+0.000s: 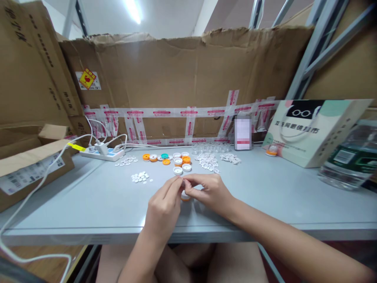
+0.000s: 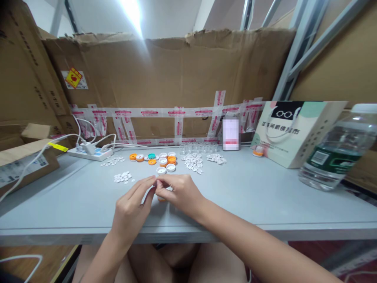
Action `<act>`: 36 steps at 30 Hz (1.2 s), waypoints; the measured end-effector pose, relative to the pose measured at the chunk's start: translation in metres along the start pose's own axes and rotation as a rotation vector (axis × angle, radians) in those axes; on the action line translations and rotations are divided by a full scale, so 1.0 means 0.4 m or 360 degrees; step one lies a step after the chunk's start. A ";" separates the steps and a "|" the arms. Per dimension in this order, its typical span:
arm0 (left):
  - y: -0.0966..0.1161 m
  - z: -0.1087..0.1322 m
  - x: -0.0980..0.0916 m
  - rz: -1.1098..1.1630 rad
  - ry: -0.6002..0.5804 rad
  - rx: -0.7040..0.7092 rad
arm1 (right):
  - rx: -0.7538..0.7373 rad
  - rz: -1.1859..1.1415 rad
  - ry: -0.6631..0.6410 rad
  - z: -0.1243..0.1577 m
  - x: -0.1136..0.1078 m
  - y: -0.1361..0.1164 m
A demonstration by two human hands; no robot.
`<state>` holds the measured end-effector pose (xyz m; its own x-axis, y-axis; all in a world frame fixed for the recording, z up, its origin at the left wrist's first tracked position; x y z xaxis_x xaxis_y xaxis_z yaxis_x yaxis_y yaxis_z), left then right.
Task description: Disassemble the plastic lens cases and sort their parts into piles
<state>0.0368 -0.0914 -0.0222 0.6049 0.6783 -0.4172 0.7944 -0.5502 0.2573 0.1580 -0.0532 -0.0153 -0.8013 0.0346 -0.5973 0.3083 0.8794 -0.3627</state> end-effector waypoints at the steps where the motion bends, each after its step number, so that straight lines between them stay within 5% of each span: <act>1: -0.001 0.001 0.001 -0.0006 0.0002 0.0005 | 0.0036 -0.0049 0.0014 0.001 0.000 0.003; 13: 0.000 -0.002 0.003 0.0017 0.0003 0.0004 | 0.0577 -0.0791 0.0166 0.002 0.017 0.044; 27: -0.036 -0.004 0.016 0.0582 -0.0370 -0.0637 | 0.0961 -0.1227 0.0120 0.003 0.030 0.075; 36: -0.034 -0.007 0.012 0.0604 -0.0421 -0.0634 | 0.1044 -0.1431 0.0091 0.008 0.036 0.082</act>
<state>0.0293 -0.0793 -0.0255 0.8561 0.2989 -0.4217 0.5166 -0.4705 0.7153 0.1580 -0.0252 -0.0381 -0.8863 -0.4521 0.1004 -0.1983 0.1744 -0.9645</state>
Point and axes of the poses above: each hand's wrist, its own z-axis away from the middle knuckle, its own x-axis out of the palm, y = z × x, the point moved 4 cm from there along -z, towards the middle knuckle, and after that the axes turned 13 degrees about -x, right-handed, at the moved point
